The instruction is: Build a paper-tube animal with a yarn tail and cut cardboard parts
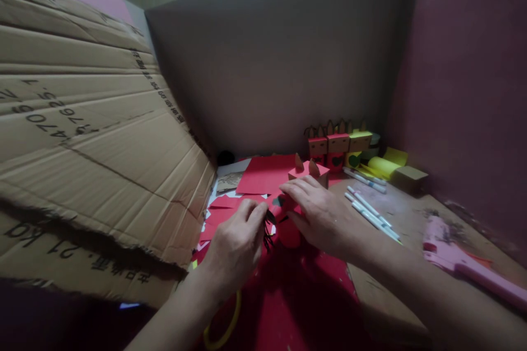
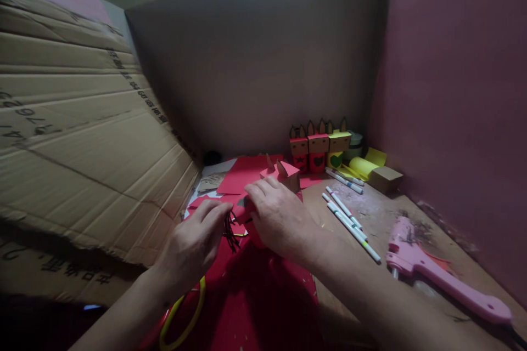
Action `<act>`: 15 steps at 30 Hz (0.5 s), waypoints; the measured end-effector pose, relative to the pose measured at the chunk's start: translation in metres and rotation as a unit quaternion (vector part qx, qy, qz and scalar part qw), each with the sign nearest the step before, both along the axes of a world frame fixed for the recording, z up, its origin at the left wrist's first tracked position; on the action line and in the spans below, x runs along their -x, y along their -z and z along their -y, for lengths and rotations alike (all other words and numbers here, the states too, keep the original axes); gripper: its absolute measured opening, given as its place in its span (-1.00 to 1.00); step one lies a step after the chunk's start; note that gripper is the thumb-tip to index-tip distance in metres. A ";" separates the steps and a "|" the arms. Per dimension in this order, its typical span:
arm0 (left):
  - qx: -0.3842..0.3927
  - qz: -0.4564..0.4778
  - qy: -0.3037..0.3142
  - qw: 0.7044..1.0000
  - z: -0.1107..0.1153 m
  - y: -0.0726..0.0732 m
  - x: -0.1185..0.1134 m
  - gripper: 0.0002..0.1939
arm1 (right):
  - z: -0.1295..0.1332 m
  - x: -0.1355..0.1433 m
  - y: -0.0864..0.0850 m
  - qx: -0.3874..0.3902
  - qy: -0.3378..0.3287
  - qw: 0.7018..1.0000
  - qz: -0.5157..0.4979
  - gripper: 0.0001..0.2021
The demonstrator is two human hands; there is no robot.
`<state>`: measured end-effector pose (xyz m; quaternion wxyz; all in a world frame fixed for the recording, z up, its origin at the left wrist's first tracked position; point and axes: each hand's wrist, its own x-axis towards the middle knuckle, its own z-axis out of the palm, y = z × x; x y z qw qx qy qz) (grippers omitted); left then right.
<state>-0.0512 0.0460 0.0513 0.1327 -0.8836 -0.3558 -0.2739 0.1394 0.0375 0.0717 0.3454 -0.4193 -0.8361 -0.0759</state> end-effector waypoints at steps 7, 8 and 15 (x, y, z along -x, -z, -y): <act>0.053 0.080 0.049 0.994 -0.002 -0.002 0.005 -0.67 | -0.001 0.000 0.000 -0.003 -0.008 1.000 -0.002 -0.75; 0.059 0.100 0.055 0.992 -0.003 -0.003 0.006 -0.67 | -0.001 0.000 0.001 -0.002 -0.007 1.000 -0.004 -0.75; 0.086 0.227 0.009 0.970 -0.007 -0.007 0.007 -0.73 | -0.005 -0.001 0.007 -0.023 -0.015 1.000 -0.008 -0.75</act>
